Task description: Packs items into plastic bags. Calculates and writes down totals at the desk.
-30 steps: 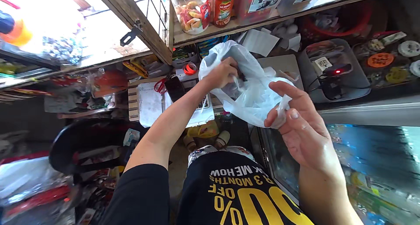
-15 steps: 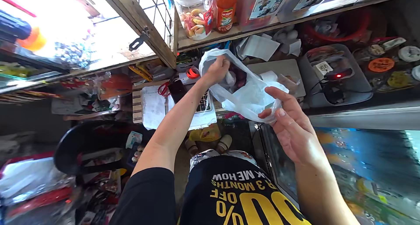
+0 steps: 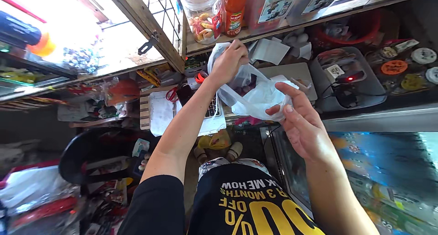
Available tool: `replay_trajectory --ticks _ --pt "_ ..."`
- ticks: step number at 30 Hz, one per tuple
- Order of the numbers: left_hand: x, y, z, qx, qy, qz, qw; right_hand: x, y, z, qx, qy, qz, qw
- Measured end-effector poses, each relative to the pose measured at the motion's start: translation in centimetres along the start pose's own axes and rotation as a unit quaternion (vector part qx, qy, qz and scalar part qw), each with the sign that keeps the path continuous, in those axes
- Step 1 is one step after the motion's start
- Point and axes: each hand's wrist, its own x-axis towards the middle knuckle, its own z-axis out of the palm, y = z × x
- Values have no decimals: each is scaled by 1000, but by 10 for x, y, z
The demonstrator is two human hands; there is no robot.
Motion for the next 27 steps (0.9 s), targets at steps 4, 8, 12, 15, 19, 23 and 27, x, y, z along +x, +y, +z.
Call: replay_trajectory --ticks 4,8,12,15,19,23,27 --pt "-8 16 -11 16 31 -100 994 4 7 0 -7 18 25 999" --pt "-10 37 -9 111 98 -98 984 7 20 1 -7 21 48 999" --pt "-1 48 -21 106 57 -86 989 13 26 5 -19 21 51 998" --pt "4 42 -24 83 30 -33 996 12 30 5 -22 33 62 997" --pt "2 34 -23 271 -232 34 934 16 29 6 -14 35 68 997" --pt "-8 51 -13 440 -345 -77 825 15 28 9 -26 37 59 997" --pt "-8 44 -37 367 -351 -86 857 15 27 10 -38 33 65 997"
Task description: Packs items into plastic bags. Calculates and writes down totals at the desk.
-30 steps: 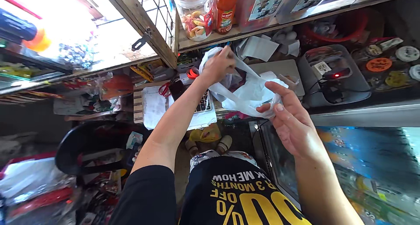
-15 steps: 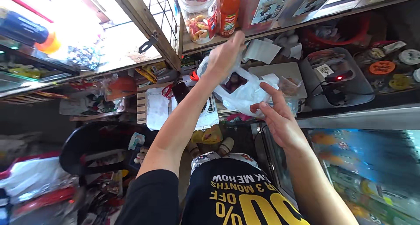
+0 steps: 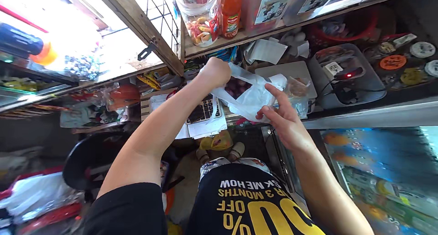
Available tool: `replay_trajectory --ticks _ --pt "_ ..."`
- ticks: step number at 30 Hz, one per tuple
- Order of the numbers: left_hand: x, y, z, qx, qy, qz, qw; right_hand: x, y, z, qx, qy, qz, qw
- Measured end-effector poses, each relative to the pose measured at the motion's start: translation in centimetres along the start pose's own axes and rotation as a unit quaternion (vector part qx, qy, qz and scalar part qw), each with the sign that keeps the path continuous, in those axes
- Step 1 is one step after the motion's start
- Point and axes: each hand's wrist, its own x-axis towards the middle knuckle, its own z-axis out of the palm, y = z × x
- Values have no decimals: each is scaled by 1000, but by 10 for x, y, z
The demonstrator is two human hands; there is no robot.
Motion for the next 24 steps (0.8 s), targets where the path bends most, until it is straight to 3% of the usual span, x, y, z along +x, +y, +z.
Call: replay_trajectory --ticks 4,5,11,14,18,22,24 --pt "-11 -19 -17 -148 197 39 968 4 2 -1 -18 5 -6 1000" --pt "-12 -16 -19 -147 206 39 966 5 3 0 -21 7 -7 1000" --pt "-2 6 0 -171 44 49 983 7 2 3 -8 -8 -1 1000" --pt "20 36 45 -207 -31 -69 975 3 0 7 -3 -43 -3 999" --pt "44 60 89 -360 -48 -161 918 -1 0 10 -19 -51 7 998" --pt "74 57 133 -417 41 -134 898 -4 6 1 -13 -27 8 1000" --pt "78 45 139 -416 49 -115 901 -4 6 -1 -10 -12 4 1000"
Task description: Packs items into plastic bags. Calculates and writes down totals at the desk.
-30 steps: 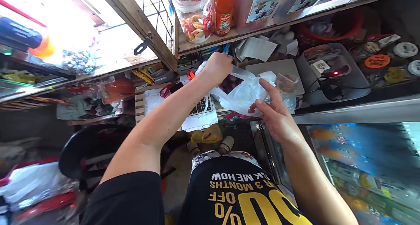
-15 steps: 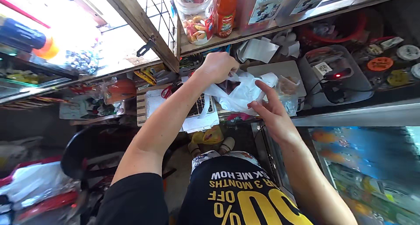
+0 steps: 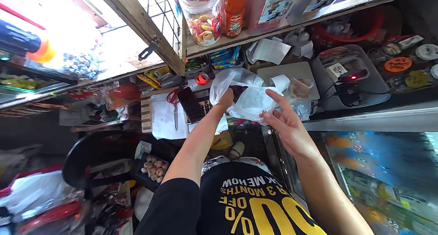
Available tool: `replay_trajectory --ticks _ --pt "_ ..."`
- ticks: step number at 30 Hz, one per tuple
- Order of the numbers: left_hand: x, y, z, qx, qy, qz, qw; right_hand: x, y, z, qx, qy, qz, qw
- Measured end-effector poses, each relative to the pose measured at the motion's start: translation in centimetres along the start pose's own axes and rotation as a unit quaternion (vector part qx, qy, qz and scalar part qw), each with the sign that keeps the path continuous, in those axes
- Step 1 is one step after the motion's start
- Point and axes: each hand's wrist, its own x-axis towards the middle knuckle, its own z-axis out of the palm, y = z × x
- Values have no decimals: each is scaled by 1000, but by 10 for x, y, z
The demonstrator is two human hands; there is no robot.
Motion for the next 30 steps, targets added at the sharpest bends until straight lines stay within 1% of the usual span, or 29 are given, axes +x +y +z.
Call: replay_trajectory --ticks 3,5,7,8,10,12,14,16,17,19,21,23,24,26,28,29,30 --pt "1 -6 -16 -45 13 20 999 0 -2 -3 12 14 -8 1000" --pt "0 -6 -18 -33 37 -1 999 1 -3 -3 19 15 -10 1000" --pt "-2 -3 -7 4 84 -35 996 1 -2 -1 11 10 -4 1000" --pt "-3 -1 -1 13 94 -49 994 2 -1 0 9 11 -1 1000" --pt "-10 8 8 34 90 -76 992 3 1 4 9 9 7 1000" --pt "-22 20 3 26 79 -99 992 3 1 5 9 14 10 1000" --pt "-21 16 0 33 66 -100 992 3 2 3 10 19 7 1000" --pt "-4 -3 4 53 60 -71 994 3 1 1 12 24 0 1000" --pt "3 -12 2 44 56 -45 996 2 1 0 15 26 -3 1000" --pt "2 -17 -14 -18 24 2 1000 2 0 -2 21 26 -12 999" --pt "-11 -8 -32 -60 15 -28 998 1 0 -3 21 29 -16 999" --pt "-20 0 -41 -104 54 -56 992 0 0 -3 21 23 -17 999" --pt "-24 5 -47 -133 62 -53 988 1 -1 -3 22 19 -16 999" --pt "-28 14 -60 -205 70 -20 976 1 0 -2 24 19 -12 999" --pt "-29 18 -70 -258 96 36 961 1 3 -1 20 18 -13 1000" --pt "-30 20 -75 -258 104 59 959 2 5 -1 18 16 -13 1000" --pt "-32 20 -80 -227 103 76 965 3 5 1 14 15 -13 1000"
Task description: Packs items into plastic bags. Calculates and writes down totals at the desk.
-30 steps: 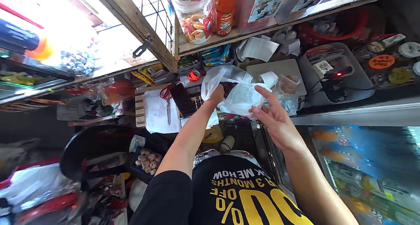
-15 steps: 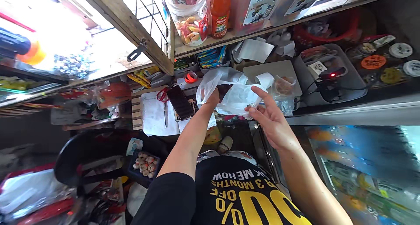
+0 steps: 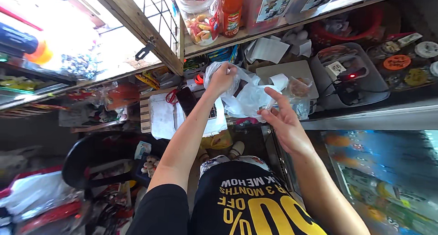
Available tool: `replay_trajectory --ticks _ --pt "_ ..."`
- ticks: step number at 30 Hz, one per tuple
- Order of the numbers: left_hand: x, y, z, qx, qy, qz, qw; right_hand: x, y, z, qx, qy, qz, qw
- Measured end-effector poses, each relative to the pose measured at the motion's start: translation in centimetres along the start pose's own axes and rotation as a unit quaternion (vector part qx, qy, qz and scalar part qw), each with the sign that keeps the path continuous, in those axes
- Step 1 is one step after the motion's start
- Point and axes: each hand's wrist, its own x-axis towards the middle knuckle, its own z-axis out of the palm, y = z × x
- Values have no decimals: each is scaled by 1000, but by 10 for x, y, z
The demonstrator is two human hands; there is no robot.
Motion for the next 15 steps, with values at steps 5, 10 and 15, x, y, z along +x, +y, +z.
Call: replay_trajectory --ticks 5,10,15 --pt "-16 13 -10 332 -37 -21 942 -1 1 4 -9 -4 7 1000" --pt "-20 -4 -15 223 40 48 973 -4 8 5 -27 23 13 999" --pt "-25 -1 -15 209 38 15 977 -9 10 8 -37 43 9 998"
